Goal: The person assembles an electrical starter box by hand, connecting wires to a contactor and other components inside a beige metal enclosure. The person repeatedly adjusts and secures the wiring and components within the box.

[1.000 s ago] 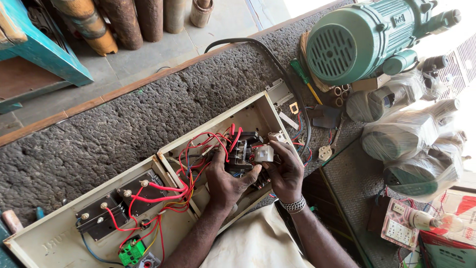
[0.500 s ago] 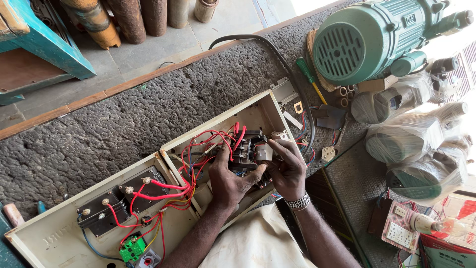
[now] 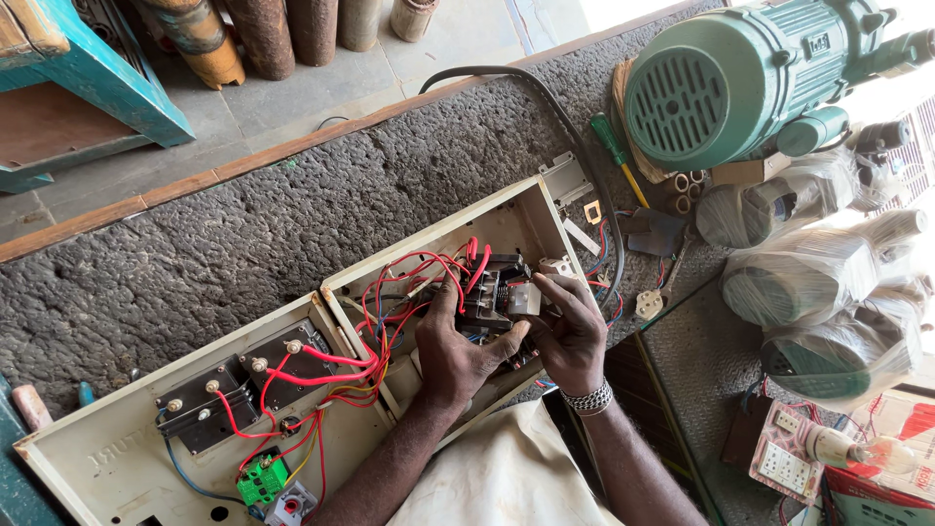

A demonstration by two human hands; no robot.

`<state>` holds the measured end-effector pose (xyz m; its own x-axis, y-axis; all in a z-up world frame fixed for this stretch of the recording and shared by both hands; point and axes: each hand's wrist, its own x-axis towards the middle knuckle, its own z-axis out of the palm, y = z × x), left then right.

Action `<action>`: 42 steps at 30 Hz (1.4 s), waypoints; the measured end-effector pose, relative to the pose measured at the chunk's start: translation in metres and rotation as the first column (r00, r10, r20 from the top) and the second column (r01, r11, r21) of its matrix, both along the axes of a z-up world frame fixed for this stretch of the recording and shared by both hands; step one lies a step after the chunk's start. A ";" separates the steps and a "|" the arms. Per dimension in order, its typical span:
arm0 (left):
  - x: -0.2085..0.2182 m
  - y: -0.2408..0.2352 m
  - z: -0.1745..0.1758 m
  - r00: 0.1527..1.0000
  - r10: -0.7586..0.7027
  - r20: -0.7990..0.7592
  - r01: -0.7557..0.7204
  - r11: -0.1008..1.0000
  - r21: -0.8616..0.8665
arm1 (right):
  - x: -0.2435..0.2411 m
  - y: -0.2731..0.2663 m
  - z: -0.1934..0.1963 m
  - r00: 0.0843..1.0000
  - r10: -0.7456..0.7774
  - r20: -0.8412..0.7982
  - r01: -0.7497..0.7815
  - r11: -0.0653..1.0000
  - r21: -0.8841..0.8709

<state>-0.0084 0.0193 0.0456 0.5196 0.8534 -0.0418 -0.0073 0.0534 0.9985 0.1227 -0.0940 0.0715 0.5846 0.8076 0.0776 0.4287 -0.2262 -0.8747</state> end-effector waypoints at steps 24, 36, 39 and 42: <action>-0.004 -0.005 -0.007 1.000 0.011 0.002 -0.011 0.996 0.089 | 0.005 0.007 0.003 0.997 0.078 -0.014 -0.078 0.997 0.008; -0.004 -0.005 -0.002 1.000 0.000 0.013 0.000 0.998 0.056 | 0.006 0.001 -0.002 0.989 -0.026 0.145 0.047 0.989 -0.138; -0.005 -0.005 -0.003 1.000 -0.009 0.002 0.009 0.999 0.036 | 0.006 0.002 -0.003 0.992 0.026 0.127 -0.020 0.999 -0.050; -0.005 -0.006 -0.004 1.000 0.003 -0.001 -0.003 0.998 0.070 | 0.006 0.004 -0.002 0.991 -0.002 0.131 0.018 0.992 -0.124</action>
